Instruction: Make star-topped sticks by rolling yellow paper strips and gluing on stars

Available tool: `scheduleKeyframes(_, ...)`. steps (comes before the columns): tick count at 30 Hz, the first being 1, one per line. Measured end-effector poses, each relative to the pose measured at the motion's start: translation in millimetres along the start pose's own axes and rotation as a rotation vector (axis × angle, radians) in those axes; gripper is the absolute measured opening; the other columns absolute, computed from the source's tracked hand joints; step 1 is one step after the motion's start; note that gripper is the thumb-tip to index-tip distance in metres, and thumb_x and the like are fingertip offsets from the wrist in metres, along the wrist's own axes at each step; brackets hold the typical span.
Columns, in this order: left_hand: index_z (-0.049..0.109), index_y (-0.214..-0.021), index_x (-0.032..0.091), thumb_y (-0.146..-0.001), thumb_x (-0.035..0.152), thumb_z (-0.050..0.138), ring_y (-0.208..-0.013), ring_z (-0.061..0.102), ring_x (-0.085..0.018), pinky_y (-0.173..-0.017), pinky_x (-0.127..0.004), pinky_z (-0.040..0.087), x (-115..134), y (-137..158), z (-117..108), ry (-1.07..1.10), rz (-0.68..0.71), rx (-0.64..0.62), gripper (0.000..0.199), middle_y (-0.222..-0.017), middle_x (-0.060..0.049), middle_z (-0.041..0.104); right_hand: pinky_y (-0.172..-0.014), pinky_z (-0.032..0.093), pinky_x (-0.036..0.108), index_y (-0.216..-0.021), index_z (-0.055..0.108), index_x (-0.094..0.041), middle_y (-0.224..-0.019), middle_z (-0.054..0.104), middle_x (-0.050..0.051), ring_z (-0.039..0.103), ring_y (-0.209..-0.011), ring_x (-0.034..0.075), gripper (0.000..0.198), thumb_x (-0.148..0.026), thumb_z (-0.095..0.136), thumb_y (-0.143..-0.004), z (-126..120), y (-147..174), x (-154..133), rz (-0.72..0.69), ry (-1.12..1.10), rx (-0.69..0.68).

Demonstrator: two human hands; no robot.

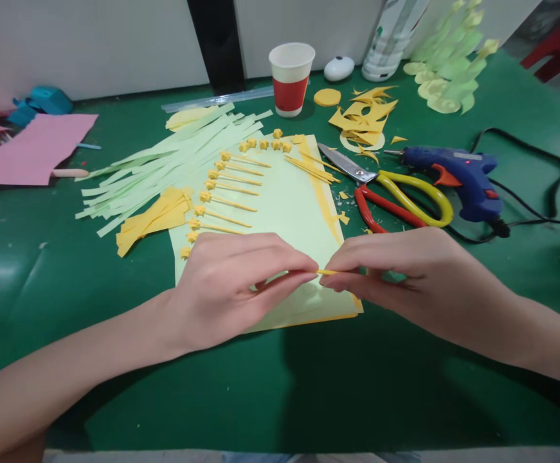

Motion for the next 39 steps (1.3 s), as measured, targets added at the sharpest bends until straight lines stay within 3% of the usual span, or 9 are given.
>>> scheduleKeyframes(10,0.067,-0.075,0.013,-0.081,0.016,0.058,-0.054,0.059,-0.008,-0.048,-0.018,0.041,-2,-2,5,-0.060,-0.015,-0.042,0.012,-0.063,-0.001,0.069,-0.051,0.036,0.023,-0.075,0.060,-0.013,-0.073,0.061,0.003,0.054,-0.060,0.010,0.028,-0.018,0.037,-0.090,10,7,-2,-0.121,0.369,-0.058)
scheduleKeyframes(18,0.067,-0.072,0.013,-0.079,0.016,0.061,-0.050,0.056,-0.006,-0.049,-0.016,0.041,-3,-4,-4,-0.096,-0.035,0.039,0.010,-0.061,0.001,0.068,-0.053,0.039,0.020,-0.071,0.060,-0.015,-0.067,0.062,0.001,0.054,-0.058,0.009,0.024,-0.020,0.044,-0.088,-2,0,-2,-0.092,0.283,0.022)
scheduleKeyframes(25,0.066,-0.069,0.020,-0.078,0.020,0.061,-0.048,0.056,-0.008,-0.046,-0.018,0.042,-10,-6,-8,-0.081,-0.104,0.065,0.010,-0.061,0.004,0.069,-0.045,0.038,0.018,-0.066,0.064,-0.018,-0.060,0.064,-0.003,0.052,-0.047,0.007,0.017,-0.014,0.052,-0.077,-13,-5,17,0.144,0.166,0.023)
scheduleKeyframes(30,0.065,-0.067,0.023,-0.077,0.021,0.063,-0.044,0.054,-0.006,-0.044,-0.017,0.043,-23,-7,-16,-0.025,-0.203,0.116,0.010,-0.062,0.006,0.069,-0.039,0.034,0.018,-0.072,0.063,-0.017,-0.059,0.060,-0.001,0.047,-0.042,0.007,0.022,-0.025,0.046,-0.083,-11,-4,35,0.281,0.085,-0.061)
scheduleKeyframes(34,0.066,-0.067,0.020,-0.074,0.018,0.065,-0.045,0.056,-0.005,-0.043,-0.014,0.045,-34,-7,-21,0.028,-0.302,0.160,0.008,-0.065,0.005,0.069,-0.038,0.031,0.018,-0.063,0.052,-0.016,-0.052,0.047,-0.002,0.040,-0.043,0.006,0.025,-0.025,0.041,-0.084,-6,-2,44,0.355,0.026,-0.127)
scheduleKeyframes(39,0.068,-0.071,0.017,-0.073,0.021,0.066,-0.050,0.058,-0.005,-0.044,-0.010,0.047,-57,-6,-39,0.078,-0.405,0.202,0.005,-0.066,0.004,0.069,-0.040,0.027,0.016,-0.057,0.034,-0.017,-0.053,0.036,-0.003,0.033,-0.046,0.004,0.028,-0.017,0.035,-0.085,-6,-1,48,0.466,-0.169,-0.071)
Point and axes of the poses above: each hand's wrist, its own y-axis away from the middle knuckle, its own z-axis out of the palm, x = y × z, the point moved 8 cm from there along -y, towards the middle knuckle
